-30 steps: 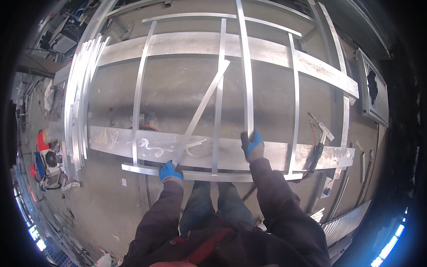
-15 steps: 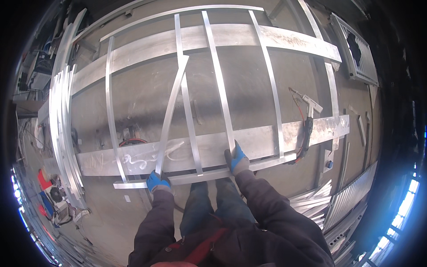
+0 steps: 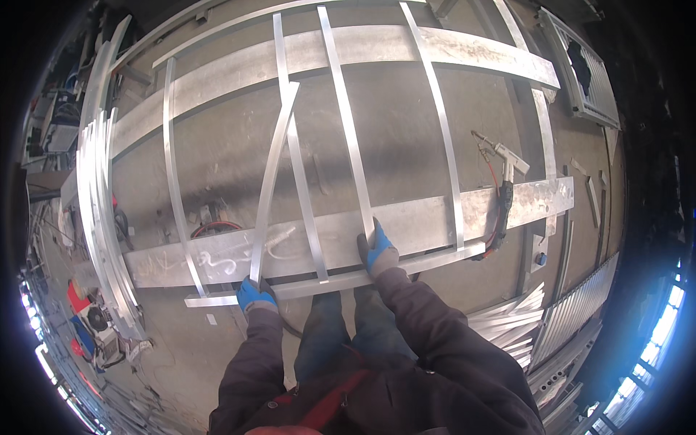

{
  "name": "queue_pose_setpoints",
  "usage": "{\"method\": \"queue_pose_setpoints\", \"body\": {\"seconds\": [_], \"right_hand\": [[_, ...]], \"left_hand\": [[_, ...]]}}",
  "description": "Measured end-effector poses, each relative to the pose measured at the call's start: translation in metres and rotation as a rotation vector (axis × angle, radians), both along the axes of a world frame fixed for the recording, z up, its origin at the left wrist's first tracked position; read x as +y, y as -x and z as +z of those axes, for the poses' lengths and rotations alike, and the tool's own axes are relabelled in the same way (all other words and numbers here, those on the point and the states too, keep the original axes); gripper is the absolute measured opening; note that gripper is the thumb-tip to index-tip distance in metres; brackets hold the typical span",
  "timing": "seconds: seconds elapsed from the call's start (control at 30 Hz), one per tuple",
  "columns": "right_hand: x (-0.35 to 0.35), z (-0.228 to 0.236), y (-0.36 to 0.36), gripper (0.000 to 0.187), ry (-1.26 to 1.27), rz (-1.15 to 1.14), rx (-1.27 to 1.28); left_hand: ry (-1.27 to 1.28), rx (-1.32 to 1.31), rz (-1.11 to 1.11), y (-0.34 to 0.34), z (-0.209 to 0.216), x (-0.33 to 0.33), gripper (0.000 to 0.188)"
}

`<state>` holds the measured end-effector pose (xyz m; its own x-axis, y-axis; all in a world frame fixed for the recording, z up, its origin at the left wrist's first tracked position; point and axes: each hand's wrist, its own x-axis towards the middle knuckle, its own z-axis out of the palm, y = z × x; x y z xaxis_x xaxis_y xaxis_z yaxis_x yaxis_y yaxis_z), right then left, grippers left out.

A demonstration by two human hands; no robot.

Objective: The person uses a pneumatic rivet gun to fasten metal bars into a rectangular frame, then places additional bars across the frame to form a grid. The person repeatedly positions and secures the bars, adjusting their placement as needed.

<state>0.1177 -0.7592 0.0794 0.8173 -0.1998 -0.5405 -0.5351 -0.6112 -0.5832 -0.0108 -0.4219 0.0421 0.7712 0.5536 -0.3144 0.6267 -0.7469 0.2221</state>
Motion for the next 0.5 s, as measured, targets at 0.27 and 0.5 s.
{"method": "queue_pose_setpoints", "body": {"seconds": [0.27, 0.5], "right_hand": [[0.007, 0.009, -0.01, 0.072, 0.011, -0.008, 0.063], [-0.001, 0.016, -0.012, 0.073, -0.081, 0.065, 0.022]], "left_hand": [[0.002, -0.045, -0.014, -0.001, 0.005, -0.003, 0.052], [-0.049, 0.059, 0.057, 0.0, 0.002, -0.007, 0.054]]}}
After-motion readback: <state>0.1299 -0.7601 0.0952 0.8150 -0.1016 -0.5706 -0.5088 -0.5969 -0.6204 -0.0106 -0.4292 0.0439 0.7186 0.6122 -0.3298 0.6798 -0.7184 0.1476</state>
